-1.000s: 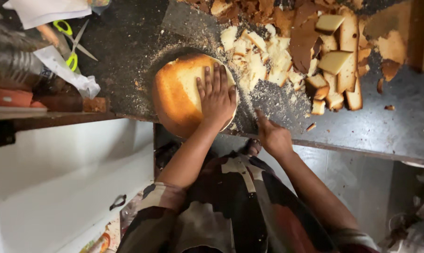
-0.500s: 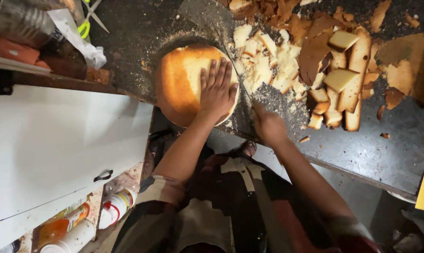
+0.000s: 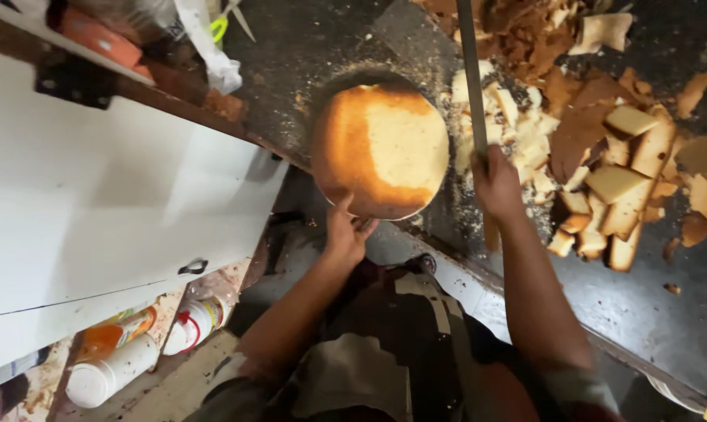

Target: The person trims the outer crust and top layer from a round sponge cake using a long knife, then places the trimmed cake onto a square yellow cake board.

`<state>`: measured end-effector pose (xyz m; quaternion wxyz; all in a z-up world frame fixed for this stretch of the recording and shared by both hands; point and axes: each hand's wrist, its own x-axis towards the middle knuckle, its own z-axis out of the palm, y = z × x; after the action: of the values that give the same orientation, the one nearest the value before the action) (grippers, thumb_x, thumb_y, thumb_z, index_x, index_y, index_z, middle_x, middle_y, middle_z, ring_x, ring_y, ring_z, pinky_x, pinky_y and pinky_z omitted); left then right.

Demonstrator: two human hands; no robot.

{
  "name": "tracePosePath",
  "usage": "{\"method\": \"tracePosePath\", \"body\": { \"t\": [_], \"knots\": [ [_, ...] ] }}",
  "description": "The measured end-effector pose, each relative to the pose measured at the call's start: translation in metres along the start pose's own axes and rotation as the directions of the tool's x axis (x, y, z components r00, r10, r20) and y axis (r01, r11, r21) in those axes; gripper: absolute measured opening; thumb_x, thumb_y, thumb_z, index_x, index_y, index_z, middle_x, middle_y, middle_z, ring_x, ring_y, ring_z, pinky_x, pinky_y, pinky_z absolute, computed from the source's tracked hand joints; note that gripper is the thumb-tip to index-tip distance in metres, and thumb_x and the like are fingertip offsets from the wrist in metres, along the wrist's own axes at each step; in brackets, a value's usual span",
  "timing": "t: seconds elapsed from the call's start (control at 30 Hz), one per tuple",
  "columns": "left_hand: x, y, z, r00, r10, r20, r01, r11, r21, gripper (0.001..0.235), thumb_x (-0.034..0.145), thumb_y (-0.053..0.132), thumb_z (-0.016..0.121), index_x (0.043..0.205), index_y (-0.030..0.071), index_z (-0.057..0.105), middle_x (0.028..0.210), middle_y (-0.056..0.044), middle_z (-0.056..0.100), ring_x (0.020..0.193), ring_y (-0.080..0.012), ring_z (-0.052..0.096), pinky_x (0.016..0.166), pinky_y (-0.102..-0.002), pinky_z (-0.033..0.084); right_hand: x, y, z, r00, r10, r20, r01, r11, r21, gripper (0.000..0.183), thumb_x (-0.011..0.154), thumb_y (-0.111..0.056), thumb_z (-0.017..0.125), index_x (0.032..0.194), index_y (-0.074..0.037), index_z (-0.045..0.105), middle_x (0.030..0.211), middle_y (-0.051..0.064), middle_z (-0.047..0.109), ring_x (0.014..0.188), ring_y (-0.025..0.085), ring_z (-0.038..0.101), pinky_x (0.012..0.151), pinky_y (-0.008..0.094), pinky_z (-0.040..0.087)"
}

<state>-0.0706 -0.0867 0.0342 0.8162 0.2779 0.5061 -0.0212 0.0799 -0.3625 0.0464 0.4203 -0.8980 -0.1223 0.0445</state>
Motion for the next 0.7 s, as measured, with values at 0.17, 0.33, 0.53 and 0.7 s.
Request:
{"method": "tracePosePath", "body": {
  "t": [0.17,0.33,0.53,0.7],
  "knots": [
    [0.02,0.052,-0.006,0.929,0.367,0.038,-0.369,0.917,0.153,0.041,0.096,0.026,0.068,0.128,0.002,0.058,0.112,-0.013,0.061,0.098,-0.0284,0.056,0.082,-0.049,0.044,0.06,-0.062,0.03,0.977,0.163,0.135,-0.182,0.972,0.146,0.02,0.109,-0.023,0.055,0.116,-0.005,0.054,0.088,0.016,0.069,0.069,0.028,0.064,0.062,0.042,0.054],
    [0.075,0.172,-0.004,0.247,0.882,0.401,-0.673,-0.142,0.726,0.069,0.097,0.032,0.078,0.143,-0.009,0.048,0.139,-0.031,0.053,0.127,-0.042,0.05,0.104,-0.049,0.044,0.002,-0.089,0.058,0.926,0.356,0.128,-0.372,0.919,0.132,0.026,0.104,-0.022,0.055,0.123,-0.004,0.056,0.088,0.015,0.073,0.065,0.027,0.071,0.059,0.039,0.056],
    [0.031,0.096,0.086,0.382,0.222,0.897,-0.568,-0.709,0.417,0.07,0.097,0.047,0.057,0.155,0.013,0.039,0.162,-0.019,0.029,0.149,-0.0421,0.023,0.119,-0.062,0.015,-0.064,-0.096,0.101,0.984,-0.068,-0.166,0.01,0.944,-0.328,0.055,0.094,-0.01,0.061,0.148,-0.001,0.053,0.108,0.025,0.068,0.076,0.039,0.068,0.064,0.045,0.058],
    [0.038,0.079,0.096,0.4,0.217,0.891,-0.524,-0.743,0.416,0.064,0.107,0.046,0.04,0.163,0.015,0.034,0.172,-0.01,0.021,0.159,-0.035,0.013,0.127,-0.059,0.003,-0.096,-0.104,0.114,0.989,-0.051,-0.141,-0.003,0.934,-0.356,0.049,0.095,-0.007,0.064,0.144,-0.003,0.06,0.095,0.018,0.064,0.08,0.036,0.066,0.067,0.044,0.056]
  ]
}}
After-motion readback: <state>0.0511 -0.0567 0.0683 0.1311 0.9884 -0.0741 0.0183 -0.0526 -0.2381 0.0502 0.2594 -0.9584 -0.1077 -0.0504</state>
